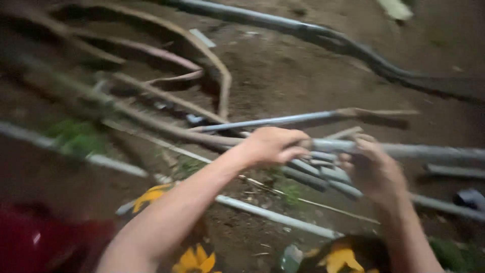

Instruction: The person assembles a network of gray PVC pipes and fittings on the ground. They connect straight pipes with elbow joints and T-joints, picking up pieces from a pile and joining them together by hand.

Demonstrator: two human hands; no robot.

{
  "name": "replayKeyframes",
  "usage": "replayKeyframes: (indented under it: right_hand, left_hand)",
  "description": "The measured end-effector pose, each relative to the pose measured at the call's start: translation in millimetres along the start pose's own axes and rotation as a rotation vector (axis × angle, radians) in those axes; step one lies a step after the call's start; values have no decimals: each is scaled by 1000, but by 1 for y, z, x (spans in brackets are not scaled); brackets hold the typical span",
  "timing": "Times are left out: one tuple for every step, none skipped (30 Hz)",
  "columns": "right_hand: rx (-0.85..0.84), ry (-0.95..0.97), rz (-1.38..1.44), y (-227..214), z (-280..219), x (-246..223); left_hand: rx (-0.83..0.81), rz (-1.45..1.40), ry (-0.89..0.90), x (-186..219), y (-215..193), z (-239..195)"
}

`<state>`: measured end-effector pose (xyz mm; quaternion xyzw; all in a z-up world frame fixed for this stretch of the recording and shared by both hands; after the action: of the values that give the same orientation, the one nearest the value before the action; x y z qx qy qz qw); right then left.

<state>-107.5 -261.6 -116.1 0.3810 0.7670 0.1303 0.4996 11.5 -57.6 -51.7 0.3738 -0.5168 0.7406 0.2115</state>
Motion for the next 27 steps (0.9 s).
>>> replayKeyframes:
  right_hand:
    - [-90, -58, 122, 10, -7, -1]
    - [-199, -103, 241, 24, -9, 0]
    - [-183, -126, 244, 27, -16, -10]
    - [-80, -62, 131, 30, -16, -11]
    - [24, 4, 19, 34, -17, -12]
    - [23, 2, 23, 37, -18, -14]
    - [10, 7, 39, 41, -18, -15]
    - [-1, 13, 54, 45, -19, -15]
    - [0, 12, 57, 49, -21, -17]
    - [11, 23, 17, 52, -23, -18]
    - [21, 34, -23, 56, -25, -20]
    - [22, 34, -19, 54, -24, -20]
    - [13, 38, -15, 54, -24, -20]
    - [4, 41, -10, 52, -24, -20]
    - [6, 40, -7, 47, -21, -20]
    - [-2, 60, 2, 43, -19, -19]
    - [-10, 81, 10, 39, -16, -17]
    - [-10, 80, 12, 43, -18, -17]
    - [-3, 52, 5, 47, -21, -18]
    - [3, 25, -4, 52, -22, -19]
    - [1, 25, -4, 59, -25, -23]
    - [43, 32, -42, 65, -28, -25]
    - [85, 39, -80, 69, -31, -28]
    - [84, 40, -80, 64, -28, -26]
    - [92, 33, -91, 57, -25, -24]
    - [102, 27, -100, 50, -22, -22]
    - [104, 29, -99, 52, -22, -24]
  left_hand:
    - [37, -38, 26, 5, -5, 0]
    - [82, -68, 32, 9, -13, -5]
    - [66, -75, 54, 13, -9, 0]
    - [96, -84, 30, 12, -10, -1]
    - [127, -93, 6, 10, -12, -2]
    - [124, -91, 7, 12, -11, -1]
    - [158, -82, 31, 14, -13, 0]
    - [193, -76, 55, 16, -13, 0]
    - [189, -76, 55, 17, -13, -1]
    - [207, -72, 62, 18, -14, -2]
    - [224, -68, 69, 20, -15, -2]
    - [220, -68, 69, 21, -15, -2]
    - [249, -64, 74, 23, -16, -2]
    - [278, -59, 81, 25, -18, -2]
    - [274, -59, 82, 26, -18, -2]
    - [283, -64, 94, 28, -20, -2]
    - [292, -70, 107, 30, -22, -2]
    - [290, -69, 108, 30, -22, -2]
    - [298, -72, 120, 30, -23, -2]
    - [307, -75, 131, 31, -24, -2]
    - [307, -74, 130, 31, -24, -2]
    - [315, -75, 150, 32, -24, -2]
    - [322, -77, 171, 33, -23, -2]
    - [323, -77, 169, 31, -22, -3]
    - [330, -80, 178, 30, -21, -3]
    - [335, -84, 185, 28, -20, -3]
    - [333, -86, 183, 26, -21, -2]
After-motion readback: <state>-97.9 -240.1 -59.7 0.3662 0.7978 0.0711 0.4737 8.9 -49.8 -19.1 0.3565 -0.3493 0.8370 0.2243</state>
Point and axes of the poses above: each hand's wrist, its own z-axis towards the middle knuckle, its own y-axis out of the palm, x = y × z, the point moved 6 cm from there along z, towards the middle knuckle, and after that the axes turned 4 degrees about y, right-handed, at the moved point
